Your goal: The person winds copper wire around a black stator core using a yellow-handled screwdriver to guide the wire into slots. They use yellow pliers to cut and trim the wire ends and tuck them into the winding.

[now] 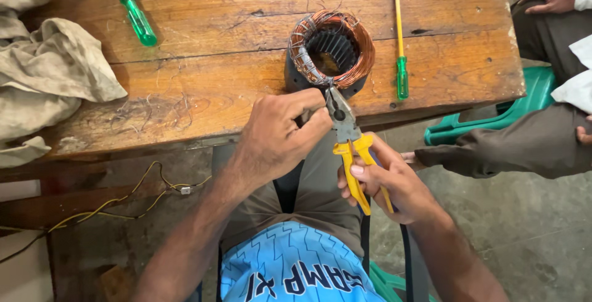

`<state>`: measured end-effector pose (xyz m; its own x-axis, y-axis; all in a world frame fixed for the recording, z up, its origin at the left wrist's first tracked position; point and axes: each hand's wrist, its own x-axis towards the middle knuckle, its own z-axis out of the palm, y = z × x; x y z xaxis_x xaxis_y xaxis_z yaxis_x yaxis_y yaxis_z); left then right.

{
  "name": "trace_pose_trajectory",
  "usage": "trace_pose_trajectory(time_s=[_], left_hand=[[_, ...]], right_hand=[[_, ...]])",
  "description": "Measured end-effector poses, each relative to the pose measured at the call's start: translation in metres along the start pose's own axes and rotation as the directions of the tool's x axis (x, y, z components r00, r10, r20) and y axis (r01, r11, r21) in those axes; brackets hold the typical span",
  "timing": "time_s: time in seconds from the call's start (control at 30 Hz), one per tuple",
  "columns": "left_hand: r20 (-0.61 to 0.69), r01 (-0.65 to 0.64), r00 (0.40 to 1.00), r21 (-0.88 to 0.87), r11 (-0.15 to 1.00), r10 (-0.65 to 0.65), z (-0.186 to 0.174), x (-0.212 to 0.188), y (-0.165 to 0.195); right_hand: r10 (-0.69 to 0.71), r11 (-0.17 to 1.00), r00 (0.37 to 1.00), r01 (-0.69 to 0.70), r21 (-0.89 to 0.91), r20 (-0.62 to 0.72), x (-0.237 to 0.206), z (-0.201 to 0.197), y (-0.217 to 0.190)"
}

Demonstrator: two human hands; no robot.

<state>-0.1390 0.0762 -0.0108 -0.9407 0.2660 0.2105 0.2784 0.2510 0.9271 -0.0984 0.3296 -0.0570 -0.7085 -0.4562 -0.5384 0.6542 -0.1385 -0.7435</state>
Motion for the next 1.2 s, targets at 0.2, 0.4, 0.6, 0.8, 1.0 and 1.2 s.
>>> trace_pose_trajectory(time_s=[0.2, 0.4, 0.6, 0.8, 1.0, 1.2], left_hand=[[0.002, 0.006, 1.0, 0.037, 0.999, -0.006, 0.003, 0.001, -0.003], [-0.102, 0.078, 0.992, 0.022, 0.997, -0.075, -0.014, -0.014, -0.01], [-0.265, 0.019, 0.957, 0.462, 0.887, 0.118, -0.031, -0.03, -0.042], [-0.179, -0.022, 0.969, 0.627, 0.779, 0.171, -0.025, 0.005, -0.07], [-0.152, -0.056, 0.962, 0.701, 0.711, 0.225, -0.022, 0.019, -0.071], [-0.205, -0.045, 0.937, 0.732, 0.68, 0.283, -0.017, 0.014, -0.076]], right_hand=[[0.194, 0.975, 0.974, -0.178, -0.136, 0.12, 0.006, -0.005, -0.022], [-0.07, 0.514, 0.997, 0.017, -0.858, -0.022, 0.012, 0.002, -0.047], [-0.145, 0.303, 0.972, -0.133, -0.944, -0.183, 0.013, 0.01, -0.062], [-0.403, 0.087, 0.913, 0.099, -0.991, 0.056, 0.018, 0.009, -0.069], [-0.379, 0.025, 0.925, 0.025, -0.999, 0.014, 0.026, -0.01, -0.07], [-0.535, -0.157, 0.795, 0.238, -0.958, 0.286, 0.041, -0.033, -0.062]])
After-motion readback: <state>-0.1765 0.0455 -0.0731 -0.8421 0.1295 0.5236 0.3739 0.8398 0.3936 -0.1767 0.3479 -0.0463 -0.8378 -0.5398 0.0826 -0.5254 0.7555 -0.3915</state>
